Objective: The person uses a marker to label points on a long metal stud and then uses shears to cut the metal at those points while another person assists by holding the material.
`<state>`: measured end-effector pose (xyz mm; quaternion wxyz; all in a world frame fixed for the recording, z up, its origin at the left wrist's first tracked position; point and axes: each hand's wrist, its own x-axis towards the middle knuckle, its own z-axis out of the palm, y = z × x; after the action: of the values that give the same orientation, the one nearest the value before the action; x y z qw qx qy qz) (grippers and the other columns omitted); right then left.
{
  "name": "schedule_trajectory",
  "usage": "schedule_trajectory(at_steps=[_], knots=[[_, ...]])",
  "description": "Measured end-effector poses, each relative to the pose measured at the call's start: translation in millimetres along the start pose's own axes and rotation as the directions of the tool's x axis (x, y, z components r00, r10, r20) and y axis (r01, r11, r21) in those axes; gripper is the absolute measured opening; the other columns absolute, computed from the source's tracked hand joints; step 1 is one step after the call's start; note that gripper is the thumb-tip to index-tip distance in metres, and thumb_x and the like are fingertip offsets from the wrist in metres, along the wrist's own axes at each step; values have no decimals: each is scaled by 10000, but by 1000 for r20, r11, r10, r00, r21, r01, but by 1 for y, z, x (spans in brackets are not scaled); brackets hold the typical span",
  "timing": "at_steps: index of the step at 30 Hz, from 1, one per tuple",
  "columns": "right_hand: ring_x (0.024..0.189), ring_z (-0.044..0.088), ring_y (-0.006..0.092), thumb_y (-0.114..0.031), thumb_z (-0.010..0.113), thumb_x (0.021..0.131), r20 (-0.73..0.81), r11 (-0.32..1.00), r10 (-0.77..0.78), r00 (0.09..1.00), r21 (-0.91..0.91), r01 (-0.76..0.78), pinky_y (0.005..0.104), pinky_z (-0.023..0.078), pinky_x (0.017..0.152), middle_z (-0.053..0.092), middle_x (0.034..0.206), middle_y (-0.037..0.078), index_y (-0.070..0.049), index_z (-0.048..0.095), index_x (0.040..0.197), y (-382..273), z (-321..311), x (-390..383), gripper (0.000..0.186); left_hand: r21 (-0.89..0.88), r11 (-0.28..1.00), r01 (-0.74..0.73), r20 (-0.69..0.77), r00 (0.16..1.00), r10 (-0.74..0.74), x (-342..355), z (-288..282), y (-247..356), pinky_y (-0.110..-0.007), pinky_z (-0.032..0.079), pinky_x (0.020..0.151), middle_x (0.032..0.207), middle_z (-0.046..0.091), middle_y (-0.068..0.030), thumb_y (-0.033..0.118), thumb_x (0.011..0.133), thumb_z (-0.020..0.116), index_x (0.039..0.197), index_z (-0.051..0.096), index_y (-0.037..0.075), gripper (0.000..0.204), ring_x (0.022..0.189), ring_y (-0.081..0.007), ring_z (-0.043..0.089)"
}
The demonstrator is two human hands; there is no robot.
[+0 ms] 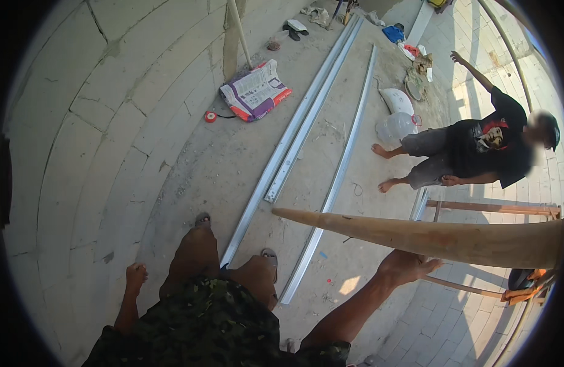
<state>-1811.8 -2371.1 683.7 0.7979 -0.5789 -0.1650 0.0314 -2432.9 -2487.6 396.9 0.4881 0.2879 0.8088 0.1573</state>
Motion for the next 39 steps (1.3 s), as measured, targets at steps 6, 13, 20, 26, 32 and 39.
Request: schedule_trajectory(at_steps=[6, 13, 20, 26, 32, 39], knots=[[1105, 561, 319, -558, 276, 974, -73, 1000, -6, 997, 6, 6, 460, 497, 946, 514, 1156, 204, -37, 333, 1364, 13, 17, -5, 653, 206, 971, -119, 127, 987, 94, 79, -72, 91, -268, 467, 537, 749, 636, -99, 192, 876, 568, 1098, 644, -50, 336, 608, -140, 585], [862, 614, 280, -485, 287, 967, -183, 998, -29, 983, -52, 20, 410, 517, 831, 587, 904, 168, 29, 509, 1109, 26, 26, 2, 577, 239, 917, -318, 125, 947, 296, 137, -67, 241, -262, 462, 556, 763, 634, -83, 200, 897, 582, 1129, 638, -48, 344, 625, -124, 576], [843, 600, 266, -450, 353, 941, -218, 995, -19, 976, 92, 40, 375, 509, 803, 590, 899, 163, 61, 554, 1092, 32, 30, 9, 570, 270, 864, -425, 319, 886, 336, 182, 12, 298, -272, 468, 570, 774, 645, -84, 182, 882, 584, 1130, 637, -54, 346, 622, -134, 586], [845, 587, 270, -417, 361, 917, -230, 998, -36, 972, 35, 45, 376, 499, 807, 591, 892, 164, 73, 547, 1141, 40, 11, 5, 570, 301, 804, -513, 430, 826, 365, 191, 76, 389, -282, 479, 588, 758, 649, -89, 164, 871, 599, 1130, 638, -47, 337, 634, -129, 598], [854, 585, 276, -409, 366, 914, -200, 994, -87, 976, -86, 71, 394, 495, 823, 598, 870, 140, 49, 555, 1144, 45, 10, 3, 546, 224, 676, -702, 545, 665, 510, 193, 156, 520, -269, 476, 613, 764, 641, -72, 164, 887, 608, 1158, 629, -33, 336, 650, -114, 579], [860, 596, 276, -422, 405, 925, -250, 992, -115, 961, -82, 97, 396, 491, 827, 614, 890, 153, 38, 569, 1132, 46, 10, 0, 531, 140, 498, -856, 771, 410, 487, 192, 241, 606, -267, 475, 622, 751, 628, -58, 181, 897, 613, 1156, 634, -31, 335, 651, -111, 574]])
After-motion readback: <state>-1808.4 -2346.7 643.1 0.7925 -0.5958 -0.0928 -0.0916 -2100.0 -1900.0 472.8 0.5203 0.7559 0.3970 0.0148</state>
